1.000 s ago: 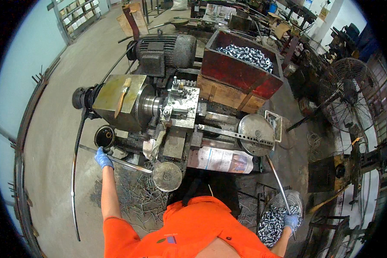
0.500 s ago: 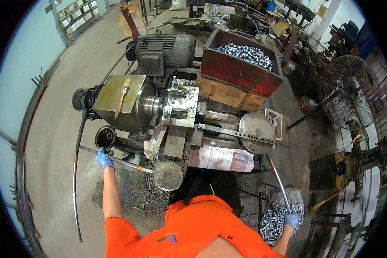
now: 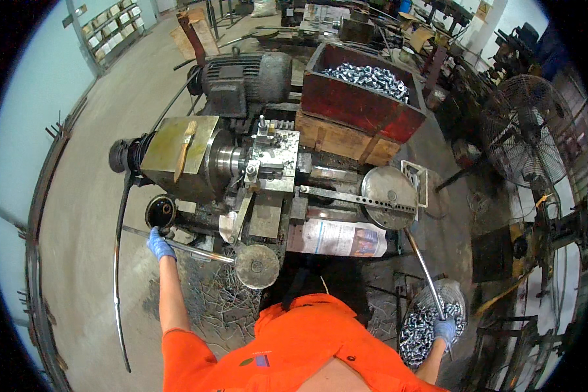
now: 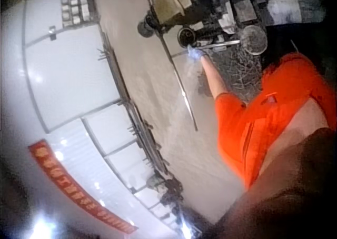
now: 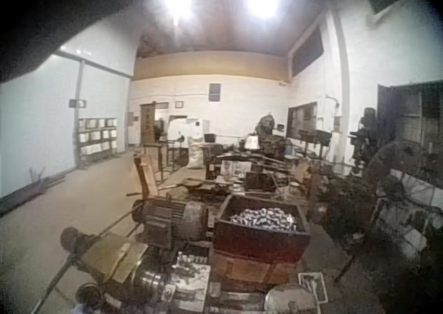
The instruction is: The person picks up metal components from a tray and inserts them into a lathe machine, then pulls a lever and uses their hand to turn the chuck, repeating this process for several parts.
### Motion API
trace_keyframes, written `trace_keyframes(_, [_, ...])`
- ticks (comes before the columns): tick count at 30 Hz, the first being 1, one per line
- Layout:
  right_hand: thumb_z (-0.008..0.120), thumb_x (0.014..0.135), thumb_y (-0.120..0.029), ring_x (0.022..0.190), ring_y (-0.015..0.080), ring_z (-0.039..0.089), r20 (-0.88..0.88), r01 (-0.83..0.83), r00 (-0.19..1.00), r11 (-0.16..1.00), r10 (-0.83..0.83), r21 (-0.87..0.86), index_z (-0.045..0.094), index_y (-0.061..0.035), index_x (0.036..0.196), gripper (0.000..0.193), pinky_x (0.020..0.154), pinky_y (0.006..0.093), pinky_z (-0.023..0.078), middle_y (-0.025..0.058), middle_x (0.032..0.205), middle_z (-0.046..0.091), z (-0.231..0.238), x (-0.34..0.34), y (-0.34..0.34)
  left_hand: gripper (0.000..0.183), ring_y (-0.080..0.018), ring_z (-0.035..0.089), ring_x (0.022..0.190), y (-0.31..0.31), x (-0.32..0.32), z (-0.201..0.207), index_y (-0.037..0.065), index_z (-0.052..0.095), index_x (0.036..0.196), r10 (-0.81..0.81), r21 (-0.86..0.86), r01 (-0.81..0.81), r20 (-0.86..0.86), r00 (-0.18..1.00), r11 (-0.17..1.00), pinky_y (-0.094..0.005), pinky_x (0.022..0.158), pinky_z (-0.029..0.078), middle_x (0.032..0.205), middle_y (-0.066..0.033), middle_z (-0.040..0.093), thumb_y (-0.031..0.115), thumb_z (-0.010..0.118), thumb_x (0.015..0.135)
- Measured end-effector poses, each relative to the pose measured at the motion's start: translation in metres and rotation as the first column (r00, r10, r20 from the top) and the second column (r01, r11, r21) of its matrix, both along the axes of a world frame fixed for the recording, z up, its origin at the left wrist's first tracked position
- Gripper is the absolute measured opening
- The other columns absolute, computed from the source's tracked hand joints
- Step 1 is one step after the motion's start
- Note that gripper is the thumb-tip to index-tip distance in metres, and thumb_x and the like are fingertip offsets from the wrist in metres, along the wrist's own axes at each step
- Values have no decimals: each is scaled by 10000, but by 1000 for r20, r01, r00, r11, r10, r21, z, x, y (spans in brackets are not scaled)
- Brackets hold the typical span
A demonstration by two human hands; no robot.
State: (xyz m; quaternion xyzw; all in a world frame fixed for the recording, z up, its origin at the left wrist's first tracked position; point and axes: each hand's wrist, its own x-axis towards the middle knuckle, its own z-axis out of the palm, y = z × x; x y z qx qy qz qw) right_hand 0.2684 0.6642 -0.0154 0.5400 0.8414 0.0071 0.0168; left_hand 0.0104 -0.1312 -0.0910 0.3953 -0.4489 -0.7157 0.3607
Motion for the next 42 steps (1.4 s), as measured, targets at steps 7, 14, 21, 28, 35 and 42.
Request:
trace_keyframes(7, [711, 624, -310, 889, 393, 604, 64, 5, 998, 1000, -4, -9, 644, 19, 855, 408, 789, 425, 485, 263, 917, 620, -24, 11, 20, 168, -216, 578, 507, -6, -1, -6, -23, 582, 823, -4, 20, 4, -8, 1000, 1000, -323, 453, 502, 664, -131, 609, 142, 547, 827])
trace_keyframes(14, [724, 629, -321, 859, 375, 618, 56, 8, 998, 1000, -8, 6, 650, -27, 878, 392, 772, 422, 492, 219, 914, 640, -15, 8, 11, 179, -219, 550, 449, 2, -2, -3, -23, 582, 827, 14, -5, -14, 5, 1000, 1000, -333, 434, 491, 651, -135, 609, 154, 551, 827])
trace_keyframes(21, [657, 677, -457, 878, 329, 604, -26, -270, 960, 950, 278, 154, 669, -111, 943, 437, 809, 459, 437, 155, 849, 653, -25, -54, -26, 208, -212, 545, 439, -10, 3, -9, -28, 582, 826, -10, -8, 10, 16, 1000, 1000, -326, 416, 477, 634, -135, 603, 176, 544, 839])
trace_keyframes(28, [589, 733, -519, 1151, 348, 461, 233, -445, 884, 882, 405, 157, 655, -132, 1032, 494, 995, 506, 295, 145, 1146, 573, -12, -135, 8, 185, -206, 520, 418, -9, 11, -5, -19, 563, 784, -27, -6, 28, 36, 999, 1000, -298, 378, 434, 607, -131, 582, 155, 533, 840])
trace_keyframes(35, [559, 770, -505, 1241, 330, 375, 230, -360, 924, 901, 307, 243, 555, -110, 1184, 572, 1030, 519, 246, 144, 1266, 482, 15, -273, 75, 182, -225, 537, 407, 10, 2, -7, 12, 550, 830, -5, 53, 0, 79, 997, 999, -315, 381, 449, 584, -135, 578, 193, 577, 828])
trace_keyframes(42, [564, 762, -486, 1315, 308, 291, 126, -537, 842, 795, 524, 284, 395, -72, 1337, 728, 1078, 488, 192, 131, 1415, 342, -3, -311, 41, 420, -203, 605, 550, -17, 39, -18, 70, 562, 972, -288, 64, 284, 63, 955, 957, -306, 504, 500, 675, -98, 618, 474, 531, 864])
